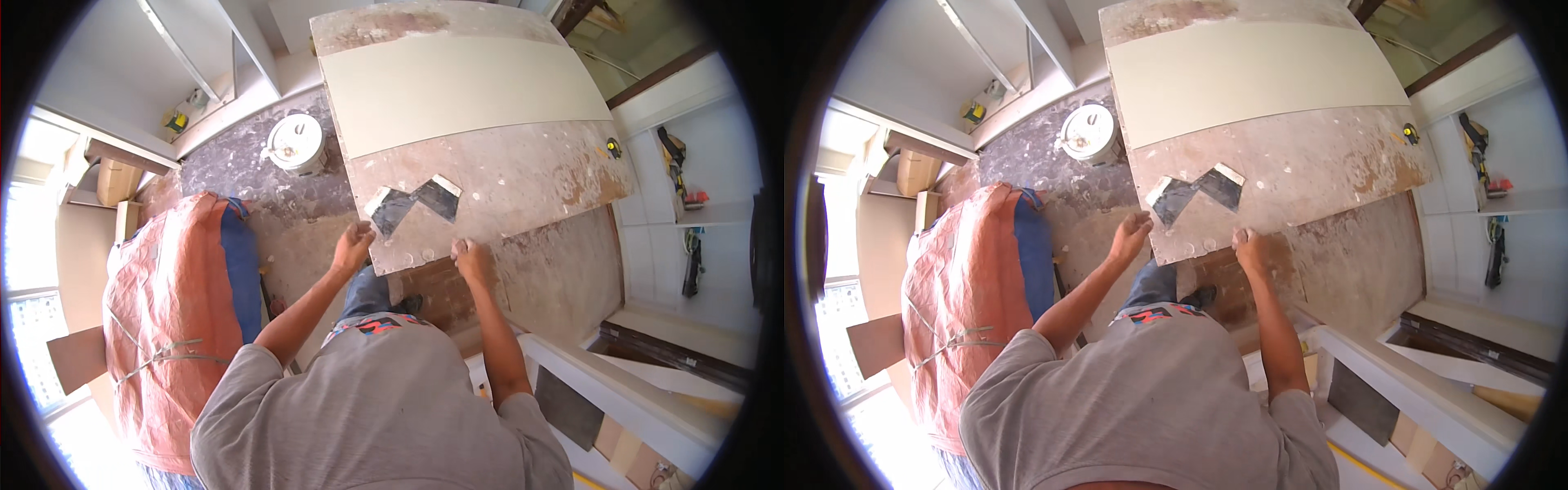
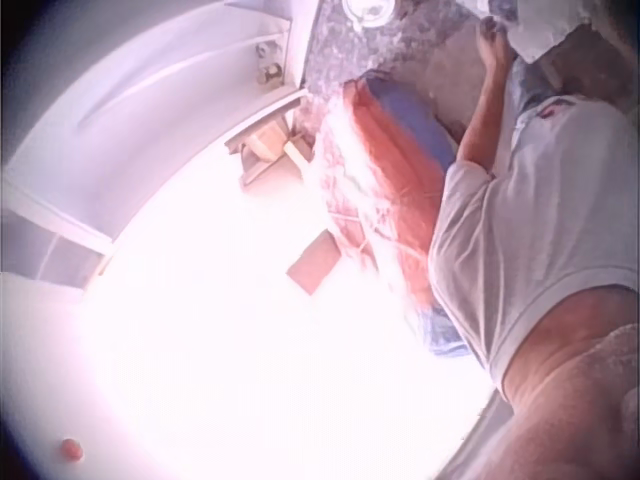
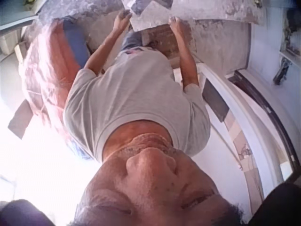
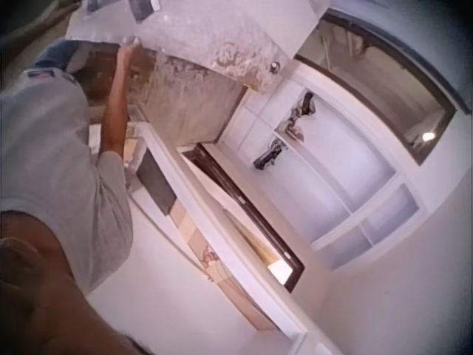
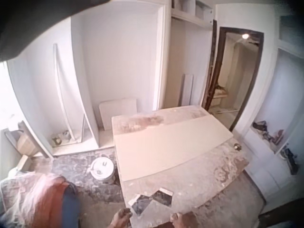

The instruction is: The recorder mixes wood filler and then sands/fits a wooden trim piece into a cabinet corner.

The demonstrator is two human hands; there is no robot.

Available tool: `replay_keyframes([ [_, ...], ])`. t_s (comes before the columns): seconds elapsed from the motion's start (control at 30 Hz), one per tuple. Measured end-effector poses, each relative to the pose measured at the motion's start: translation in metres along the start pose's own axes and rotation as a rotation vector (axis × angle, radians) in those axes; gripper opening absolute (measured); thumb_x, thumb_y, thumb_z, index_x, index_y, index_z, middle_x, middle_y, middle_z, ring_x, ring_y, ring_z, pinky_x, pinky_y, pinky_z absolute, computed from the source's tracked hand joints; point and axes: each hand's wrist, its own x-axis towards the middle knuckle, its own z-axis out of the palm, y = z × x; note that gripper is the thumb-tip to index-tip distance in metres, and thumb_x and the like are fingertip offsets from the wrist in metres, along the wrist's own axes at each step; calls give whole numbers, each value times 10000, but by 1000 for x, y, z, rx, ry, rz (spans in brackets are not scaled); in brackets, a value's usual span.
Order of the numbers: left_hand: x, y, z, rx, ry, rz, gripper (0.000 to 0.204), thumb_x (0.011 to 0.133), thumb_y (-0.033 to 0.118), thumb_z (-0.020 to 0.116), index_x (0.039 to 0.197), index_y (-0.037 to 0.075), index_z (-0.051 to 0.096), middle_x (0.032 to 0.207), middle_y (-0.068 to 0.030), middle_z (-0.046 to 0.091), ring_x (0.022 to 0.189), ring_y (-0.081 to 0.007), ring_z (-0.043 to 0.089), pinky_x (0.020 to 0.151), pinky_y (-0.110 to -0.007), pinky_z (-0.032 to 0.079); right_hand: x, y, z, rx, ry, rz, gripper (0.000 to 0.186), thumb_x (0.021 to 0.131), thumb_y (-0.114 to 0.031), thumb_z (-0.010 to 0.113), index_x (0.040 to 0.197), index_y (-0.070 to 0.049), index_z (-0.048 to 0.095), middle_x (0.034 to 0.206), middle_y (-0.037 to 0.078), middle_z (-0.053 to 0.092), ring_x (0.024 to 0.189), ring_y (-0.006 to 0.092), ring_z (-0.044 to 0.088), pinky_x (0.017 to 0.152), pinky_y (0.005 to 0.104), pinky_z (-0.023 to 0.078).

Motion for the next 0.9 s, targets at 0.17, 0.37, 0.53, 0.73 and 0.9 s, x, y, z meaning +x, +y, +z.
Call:
replay_keyframes([
  [0.17, 43, 29, -26, 348, -8, 170, 375, 901, 207, 712, 1218, 13, 662, 1137, -186, 722, 1008, -328, 697, 886, -430, 551, 88, -1, -10, -47, 584, -216, 263, 910, -204, 724, 1108, -30, 724, 974, 152, 755, 887, 279, 724, 787, 389, 562],
  [0.37, 81, 40, -36, 632, -109, 412, 551, 821, 153, 790, 1323, 43, 592, 1300, -184, 613, 1208, -386, 583, 1012, -468, 499, 117, -53, -11, 500, 715, -228, 368, 899, -104, 690, 1262, -42, 678, 1100, 200, 733, 969, 333, 727, 847, 386, 567],
  [0.53, 104, 58, -24, 970, -272, 431, 954, 658, 189, 909, 1487, 57, 455, 1515, -182, 367, 1333, -419, 436, 1081, -496, 455, 115, -83, 12, -558, 414, -650, 705, 829, -240, 825, 1443, -49, 535, 1499, 174, 525, 1340, 380, 527, 1091, 460, 455],
  [0.73, 118, 66, -18, 1120, -365, 424, 1135, 548, 286, 973, 1524, 81, 431, 1477, -196, 376, 1305, -416, 449, 1041, -505, 477, 103, -128, 18, -790, 309, -338, 897, 672, -388, 928, 1435, -91, 562, 1376, 133, 595, 1290, 318, 527, 1103, 444, 441],
  [0.9, 124, 78, -10, 1183, -425, 444, 1171, 510, 303, 992, 1524, 114, 438, 1422, -191, 418, 1287, -406, 465, 1024, -505, 482, 96, -124, 19, -746, 355, -233, 947, 613, -438, 949, 1412, -102, 566, 1353, 117, 571, 1270, 308, 524, 1078, 458, 463],
])
